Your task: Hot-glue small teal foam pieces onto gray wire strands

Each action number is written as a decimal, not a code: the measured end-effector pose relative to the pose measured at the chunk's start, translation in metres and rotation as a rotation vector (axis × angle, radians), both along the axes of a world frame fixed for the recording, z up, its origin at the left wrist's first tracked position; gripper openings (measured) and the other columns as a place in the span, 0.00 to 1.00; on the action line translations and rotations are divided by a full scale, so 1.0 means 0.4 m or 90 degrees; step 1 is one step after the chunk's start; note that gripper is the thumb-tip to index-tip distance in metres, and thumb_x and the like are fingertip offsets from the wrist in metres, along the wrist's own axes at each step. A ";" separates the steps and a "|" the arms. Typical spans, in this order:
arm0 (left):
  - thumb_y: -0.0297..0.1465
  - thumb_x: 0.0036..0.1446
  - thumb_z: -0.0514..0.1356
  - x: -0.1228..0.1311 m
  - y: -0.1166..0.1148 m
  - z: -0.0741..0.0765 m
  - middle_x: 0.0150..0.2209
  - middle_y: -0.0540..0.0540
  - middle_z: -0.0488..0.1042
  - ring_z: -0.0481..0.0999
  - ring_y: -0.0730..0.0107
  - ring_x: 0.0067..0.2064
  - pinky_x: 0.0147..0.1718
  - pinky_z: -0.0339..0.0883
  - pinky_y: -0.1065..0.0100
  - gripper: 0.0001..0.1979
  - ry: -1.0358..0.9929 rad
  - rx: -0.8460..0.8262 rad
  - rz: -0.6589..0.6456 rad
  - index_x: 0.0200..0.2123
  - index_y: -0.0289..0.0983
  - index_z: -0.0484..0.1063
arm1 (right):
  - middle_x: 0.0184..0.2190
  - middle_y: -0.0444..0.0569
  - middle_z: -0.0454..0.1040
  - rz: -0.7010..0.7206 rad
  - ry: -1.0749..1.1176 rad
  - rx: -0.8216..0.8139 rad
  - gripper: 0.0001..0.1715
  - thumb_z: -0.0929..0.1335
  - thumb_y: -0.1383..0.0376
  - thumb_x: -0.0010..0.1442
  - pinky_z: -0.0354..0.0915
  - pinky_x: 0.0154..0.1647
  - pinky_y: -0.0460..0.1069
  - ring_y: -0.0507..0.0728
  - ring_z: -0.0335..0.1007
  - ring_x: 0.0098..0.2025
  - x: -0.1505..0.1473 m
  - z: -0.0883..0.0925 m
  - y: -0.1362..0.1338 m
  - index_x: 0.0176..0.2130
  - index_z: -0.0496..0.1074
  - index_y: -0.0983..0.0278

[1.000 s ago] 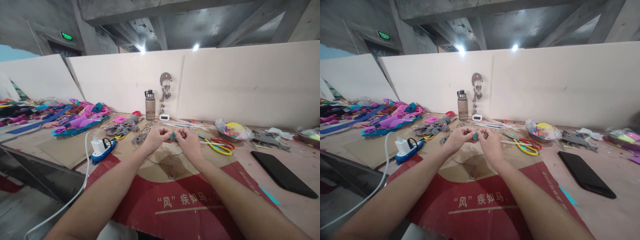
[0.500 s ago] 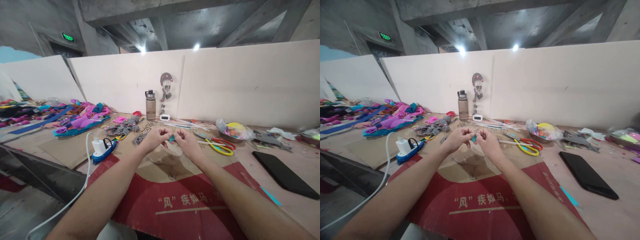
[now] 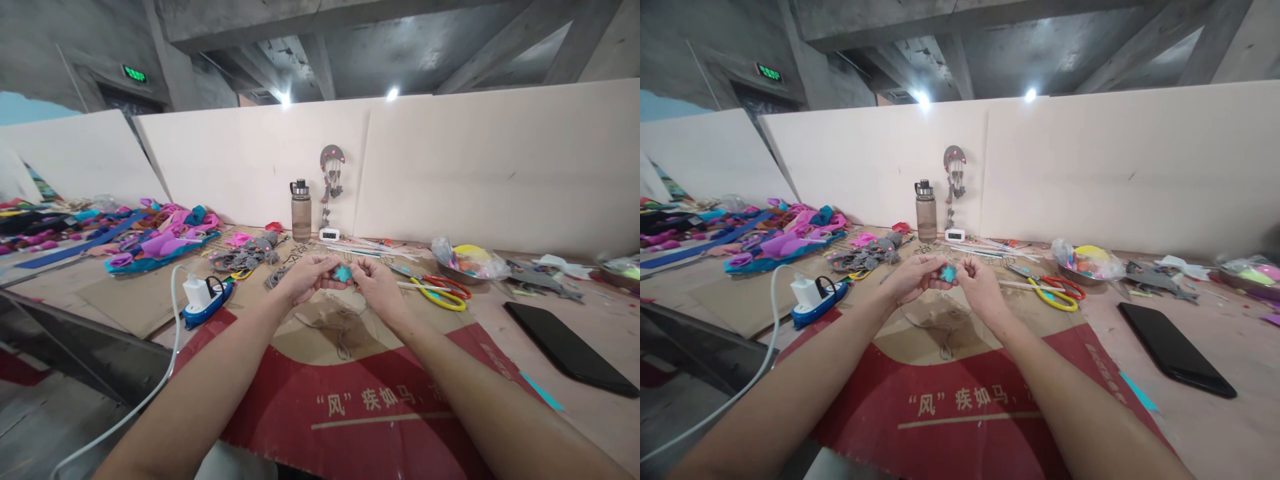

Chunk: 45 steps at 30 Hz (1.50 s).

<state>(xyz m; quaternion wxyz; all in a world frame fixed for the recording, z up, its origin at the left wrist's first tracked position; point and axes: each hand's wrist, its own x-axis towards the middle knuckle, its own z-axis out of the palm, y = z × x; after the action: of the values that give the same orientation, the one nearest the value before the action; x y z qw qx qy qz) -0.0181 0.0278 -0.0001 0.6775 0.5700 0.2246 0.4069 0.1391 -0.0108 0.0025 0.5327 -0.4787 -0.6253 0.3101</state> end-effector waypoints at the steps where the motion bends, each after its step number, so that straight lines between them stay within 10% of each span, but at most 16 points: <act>1: 0.39 0.48 0.66 0.001 -0.001 0.000 0.31 0.44 0.75 0.76 0.73 0.31 0.36 0.73 0.68 0.17 0.000 0.000 0.006 0.33 0.29 0.73 | 0.20 0.41 0.67 -0.006 -0.003 0.006 0.09 0.63 0.59 0.52 0.54 0.23 0.46 0.49 0.58 0.21 0.000 -0.001 0.000 0.26 0.63 0.62; 22: 0.34 0.46 0.65 0.032 -0.021 -0.003 0.25 0.50 0.68 0.69 0.78 0.25 0.22 0.70 0.73 0.12 0.080 0.157 0.151 0.27 0.30 0.70 | 0.24 0.43 0.70 -0.015 -0.047 0.079 0.09 0.63 0.59 0.55 0.58 0.27 0.47 0.52 0.64 0.25 -0.002 -0.032 -0.001 0.30 0.63 0.62; 45: 0.35 0.44 0.66 0.024 -0.034 0.012 0.27 0.47 0.73 0.72 0.75 0.29 0.22 0.65 0.75 0.14 0.080 0.117 0.110 0.31 0.31 0.72 | 0.22 0.42 0.68 -0.024 0.002 0.087 0.11 0.63 0.56 0.56 0.56 0.25 0.46 0.51 0.60 0.23 -0.004 -0.024 -0.015 0.30 0.62 0.61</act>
<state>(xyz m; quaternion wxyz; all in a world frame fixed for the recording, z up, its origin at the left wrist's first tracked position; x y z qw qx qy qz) -0.0087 0.0142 0.0048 0.5694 0.6329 0.2764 0.4459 0.1376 -0.0166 -0.0073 0.5712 -0.4523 -0.6348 0.2573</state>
